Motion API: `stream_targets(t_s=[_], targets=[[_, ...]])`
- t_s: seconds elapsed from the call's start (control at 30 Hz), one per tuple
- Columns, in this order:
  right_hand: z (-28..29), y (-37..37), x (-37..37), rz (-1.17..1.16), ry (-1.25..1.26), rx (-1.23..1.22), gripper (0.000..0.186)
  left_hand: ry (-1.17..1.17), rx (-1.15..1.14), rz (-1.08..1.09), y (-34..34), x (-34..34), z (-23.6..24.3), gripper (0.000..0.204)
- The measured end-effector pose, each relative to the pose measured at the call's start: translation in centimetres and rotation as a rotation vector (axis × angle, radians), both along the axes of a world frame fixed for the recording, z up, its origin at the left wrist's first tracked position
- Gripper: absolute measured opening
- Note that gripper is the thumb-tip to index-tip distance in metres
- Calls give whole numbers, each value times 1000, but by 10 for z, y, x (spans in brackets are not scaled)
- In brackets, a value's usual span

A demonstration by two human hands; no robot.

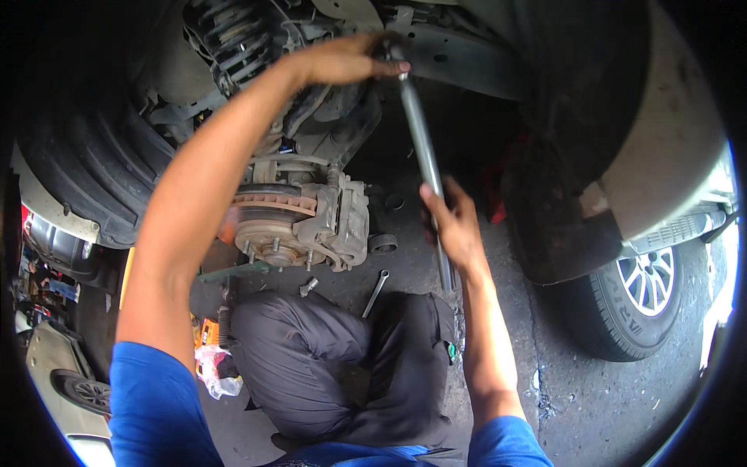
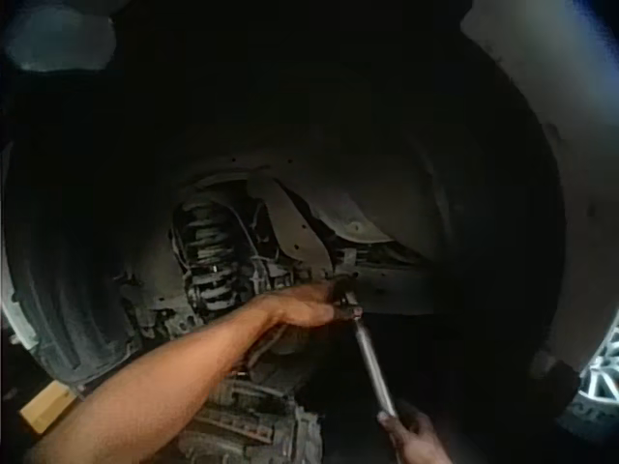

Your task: Tightening bolts on a vehicle's front suspension system using wrenches and a breaker bar.

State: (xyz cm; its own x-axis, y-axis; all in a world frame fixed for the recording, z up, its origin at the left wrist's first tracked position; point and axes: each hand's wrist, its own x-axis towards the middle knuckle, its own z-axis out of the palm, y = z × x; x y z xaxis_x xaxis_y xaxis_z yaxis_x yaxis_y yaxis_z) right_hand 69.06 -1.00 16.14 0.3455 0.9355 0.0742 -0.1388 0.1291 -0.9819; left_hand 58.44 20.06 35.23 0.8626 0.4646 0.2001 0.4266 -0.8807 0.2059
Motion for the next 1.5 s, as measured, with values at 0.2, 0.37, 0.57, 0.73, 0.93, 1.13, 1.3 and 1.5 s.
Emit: stream_targets(t_s=[0.2,0.37,0.57,0.73,0.93,1.13,1.3,1.5], targets=[[-11,103,2,-36,-73,21,42,288,118,32,123,19,16,56],[-62,171,21,-251,-348,166,49,303,255,-127,130,30,27,43],[-93,228,16,-265,-345,267,55,281,199,-190,126,36,32,35],[-118,270,17,-220,-318,226,56,447,164,-51,127,46,32,30],[-109,288,23,-239,-381,167,52,452,230,-92,145,45,29,43],[-107,229,11,-292,-405,239,52,357,290,-204,137,38,25,52],[-9,143,-9,-30,13,21,43,495,112,52,112,38,36,63],[-16,156,-10,116,158,49,42,433,281,-23,156,33,22,67]])
